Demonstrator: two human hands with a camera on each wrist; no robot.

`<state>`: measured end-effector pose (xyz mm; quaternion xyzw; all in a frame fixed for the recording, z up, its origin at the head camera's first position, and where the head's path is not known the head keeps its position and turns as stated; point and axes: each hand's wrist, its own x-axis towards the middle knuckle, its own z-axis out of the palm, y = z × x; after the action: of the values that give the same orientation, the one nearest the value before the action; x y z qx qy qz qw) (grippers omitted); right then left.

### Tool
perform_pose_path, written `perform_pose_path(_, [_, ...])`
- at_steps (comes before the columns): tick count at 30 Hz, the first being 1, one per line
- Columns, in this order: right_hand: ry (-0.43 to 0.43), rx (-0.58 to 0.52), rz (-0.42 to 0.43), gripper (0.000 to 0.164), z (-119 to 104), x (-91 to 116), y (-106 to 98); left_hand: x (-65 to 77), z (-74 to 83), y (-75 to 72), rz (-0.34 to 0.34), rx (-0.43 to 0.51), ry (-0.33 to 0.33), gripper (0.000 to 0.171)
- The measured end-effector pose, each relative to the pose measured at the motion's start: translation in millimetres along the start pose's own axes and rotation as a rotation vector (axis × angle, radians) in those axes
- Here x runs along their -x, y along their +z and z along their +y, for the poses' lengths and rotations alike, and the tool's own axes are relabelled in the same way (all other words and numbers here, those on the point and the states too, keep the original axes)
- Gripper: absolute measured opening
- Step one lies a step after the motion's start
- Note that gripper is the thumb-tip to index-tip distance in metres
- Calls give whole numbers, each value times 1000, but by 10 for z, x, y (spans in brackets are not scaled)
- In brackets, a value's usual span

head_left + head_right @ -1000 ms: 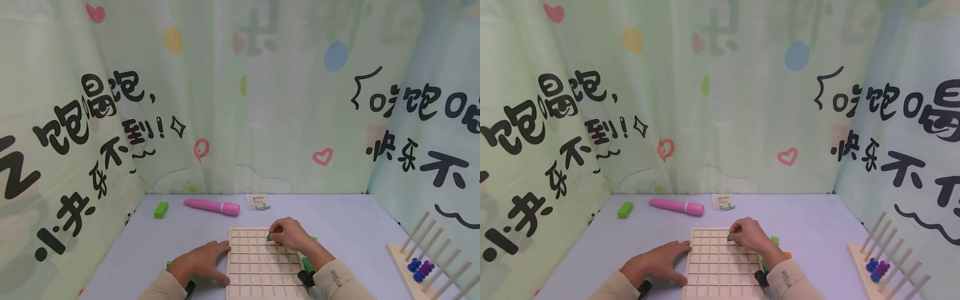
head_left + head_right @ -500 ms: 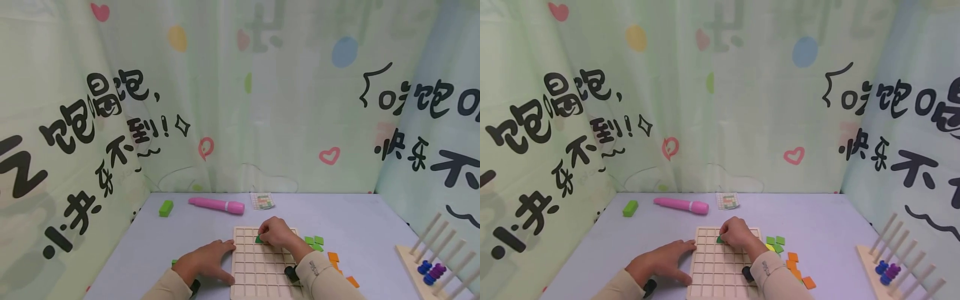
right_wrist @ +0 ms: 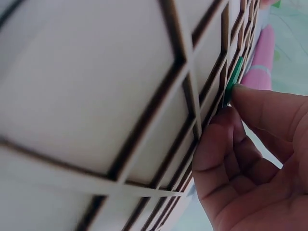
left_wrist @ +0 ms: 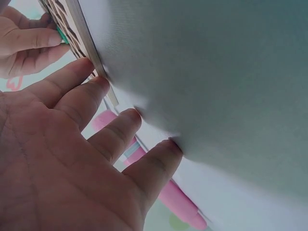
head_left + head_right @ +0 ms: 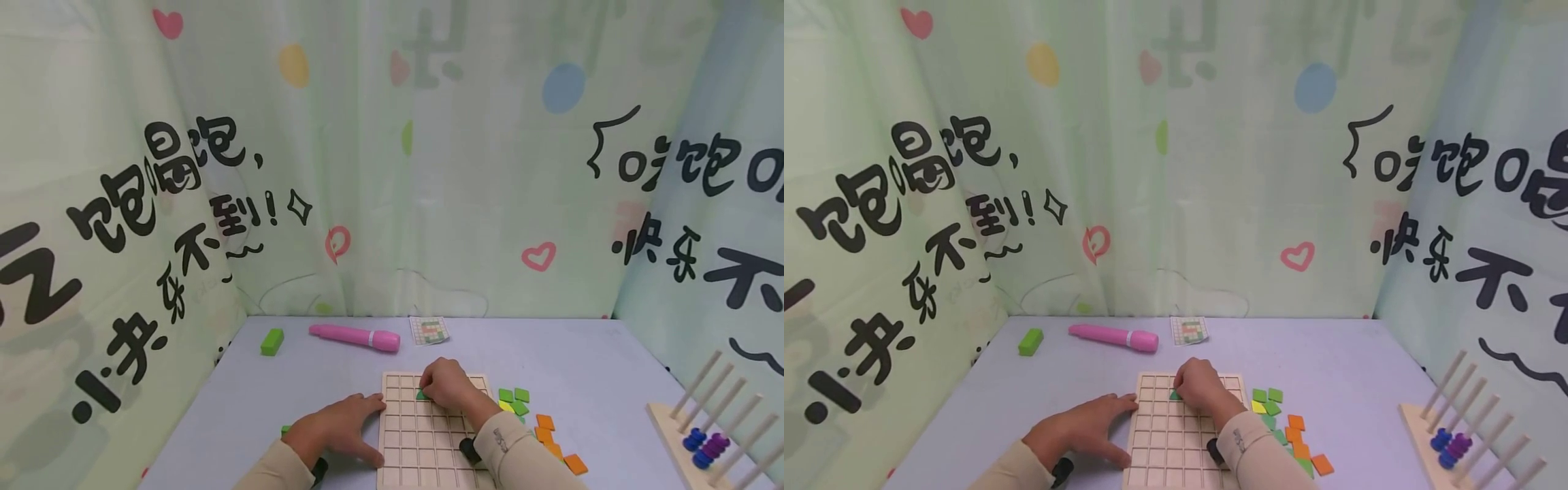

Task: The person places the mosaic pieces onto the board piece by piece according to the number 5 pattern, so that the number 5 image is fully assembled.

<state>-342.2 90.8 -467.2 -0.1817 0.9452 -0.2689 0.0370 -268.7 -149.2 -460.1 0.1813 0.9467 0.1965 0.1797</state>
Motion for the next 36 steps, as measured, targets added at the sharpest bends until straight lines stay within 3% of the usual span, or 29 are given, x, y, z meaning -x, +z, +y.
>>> perform_pose_path(7, [2, 37, -10, 10, -39, 68, -3, -8, 2, 16, -8, -20, 6, 92])
perform_pose_path(13, [-72, -39, -19, 21, 28, 245, -119, -7, 28, 12, -18, -16, -11, 92])
perform_pose_path(23, [-114, -144, -81, 19, 291, 590, -351, -26, 21, 23, -12, -12, -20, 94])
perform_pose_path(27, [-88, -154, -77, 22, 419, 716, -476, -25, 28, 13, -13, -11, -24, 93])
perform_pose_path(36, [65, -197, -51, 13, 717, 992, -685, -24, 41, 29, -5, -17, -1, 94])
